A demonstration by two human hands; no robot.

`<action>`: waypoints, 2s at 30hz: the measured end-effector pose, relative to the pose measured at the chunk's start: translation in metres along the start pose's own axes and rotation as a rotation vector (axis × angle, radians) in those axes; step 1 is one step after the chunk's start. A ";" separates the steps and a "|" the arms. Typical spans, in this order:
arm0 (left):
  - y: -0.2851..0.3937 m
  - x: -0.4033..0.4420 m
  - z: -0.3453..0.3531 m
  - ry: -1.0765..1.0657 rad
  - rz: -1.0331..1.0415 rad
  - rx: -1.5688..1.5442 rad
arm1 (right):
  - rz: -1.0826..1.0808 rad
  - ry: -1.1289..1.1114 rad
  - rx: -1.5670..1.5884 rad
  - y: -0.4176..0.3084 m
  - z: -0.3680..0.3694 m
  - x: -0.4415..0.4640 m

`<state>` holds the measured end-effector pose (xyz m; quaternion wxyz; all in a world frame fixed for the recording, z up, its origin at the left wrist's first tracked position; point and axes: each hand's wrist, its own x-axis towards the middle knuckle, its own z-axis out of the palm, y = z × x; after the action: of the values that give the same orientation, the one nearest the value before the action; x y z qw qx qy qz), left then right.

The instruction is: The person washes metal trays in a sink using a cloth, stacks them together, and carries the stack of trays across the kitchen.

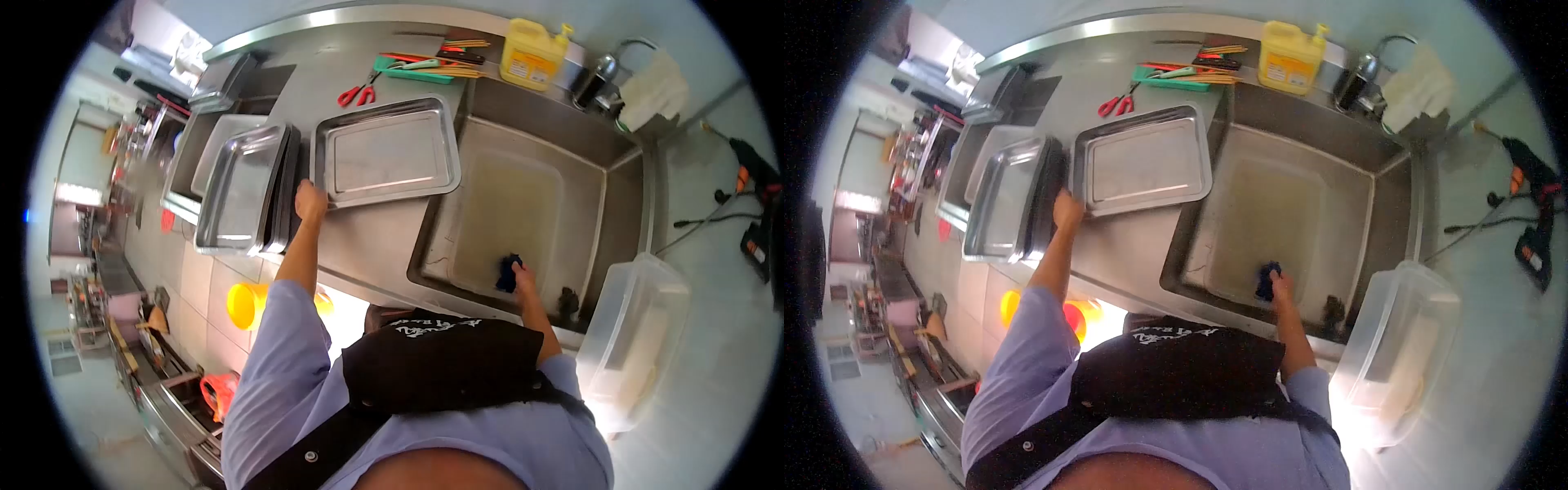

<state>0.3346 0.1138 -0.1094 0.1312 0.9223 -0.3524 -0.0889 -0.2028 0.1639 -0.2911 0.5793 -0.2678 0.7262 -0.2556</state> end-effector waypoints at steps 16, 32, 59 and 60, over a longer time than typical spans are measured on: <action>0.003 0.010 -0.019 0.041 0.031 0.093 | -0.068 -0.104 -0.208 0.029 0.010 0.030; 0.004 0.020 -0.072 -0.233 -0.166 -0.716 | -0.054 -0.173 -0.082 0.018 0.010 0.025; 0.182 -0.214 0.005 -0.875 0.203 -1.026 | -0.126 -0.243 0.311 -0.080 -0.001 0.015; 0.180 -0.215 0.022 -0.866 0.250 -1.020 | -0.280 -0.286 0.249 -0.119 0.005 -0.020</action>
<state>0.0577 0.1257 -0.0599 0.4063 0.5787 -0.3908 -0.5893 -0.1837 0.0910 -0.1971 0.6638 -0.3259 0.5554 -0.3803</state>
